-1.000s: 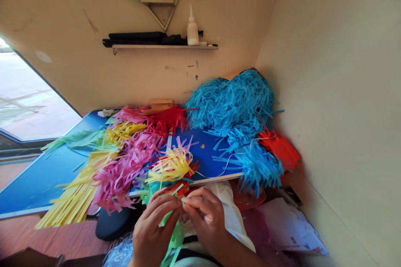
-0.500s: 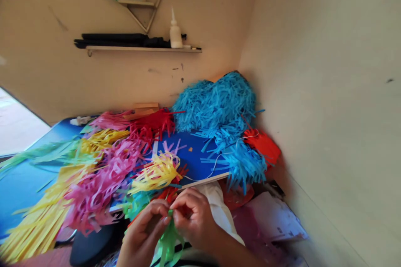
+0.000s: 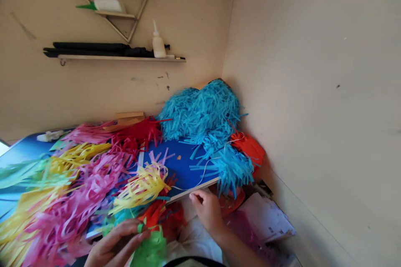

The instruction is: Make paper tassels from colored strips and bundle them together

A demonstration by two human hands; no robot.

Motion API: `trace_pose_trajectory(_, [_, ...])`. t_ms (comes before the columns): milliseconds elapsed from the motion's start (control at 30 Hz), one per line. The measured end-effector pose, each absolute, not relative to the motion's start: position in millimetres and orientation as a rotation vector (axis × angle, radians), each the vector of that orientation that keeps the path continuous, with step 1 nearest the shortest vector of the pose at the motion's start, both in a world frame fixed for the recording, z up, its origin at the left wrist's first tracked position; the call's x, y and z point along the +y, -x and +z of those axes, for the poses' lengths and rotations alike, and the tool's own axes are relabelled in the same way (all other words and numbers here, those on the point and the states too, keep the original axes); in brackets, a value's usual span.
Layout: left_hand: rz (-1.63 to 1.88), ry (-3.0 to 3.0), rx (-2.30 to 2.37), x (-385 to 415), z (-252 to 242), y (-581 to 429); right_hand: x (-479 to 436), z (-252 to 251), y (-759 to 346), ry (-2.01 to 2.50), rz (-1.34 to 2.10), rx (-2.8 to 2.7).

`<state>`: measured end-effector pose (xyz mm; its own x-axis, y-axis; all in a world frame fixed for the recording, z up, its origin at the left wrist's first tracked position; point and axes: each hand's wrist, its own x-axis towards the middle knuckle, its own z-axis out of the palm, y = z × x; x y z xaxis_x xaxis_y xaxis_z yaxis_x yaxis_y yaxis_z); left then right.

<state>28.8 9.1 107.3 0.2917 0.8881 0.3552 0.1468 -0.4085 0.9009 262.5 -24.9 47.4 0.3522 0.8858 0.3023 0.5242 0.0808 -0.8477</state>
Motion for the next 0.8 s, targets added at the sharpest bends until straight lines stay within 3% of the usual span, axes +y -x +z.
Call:
trace_pose_trajectory(100, [1.142, -1.723, 0.943, 13, 102, -35, -9, 27, -281, 1.770, 0.165, -1.538])
trace_pose_trajectory(200, [1.125, -1.703, 0.928, 16, 99, -41, 4, 25, -290, 1.818, 0.153, -1.646])
trace_pose_trajectory(500, [0.857, -2.006, 0.798, 25, 105, -77, -14, 62, -270, 1.598, 0.435, -1.711])
trace_pose_trajectory(700, [0.702, -2.060, 0.897, 57, 90, -94, -21, 115, -332, 1.078, 1.167, -1.128])
trace_pose_trajectory(800, [0.767, -2.010, 0.985, 72, 85, -85, -44, 132, -389, 0.881, 1.090, -0.952])
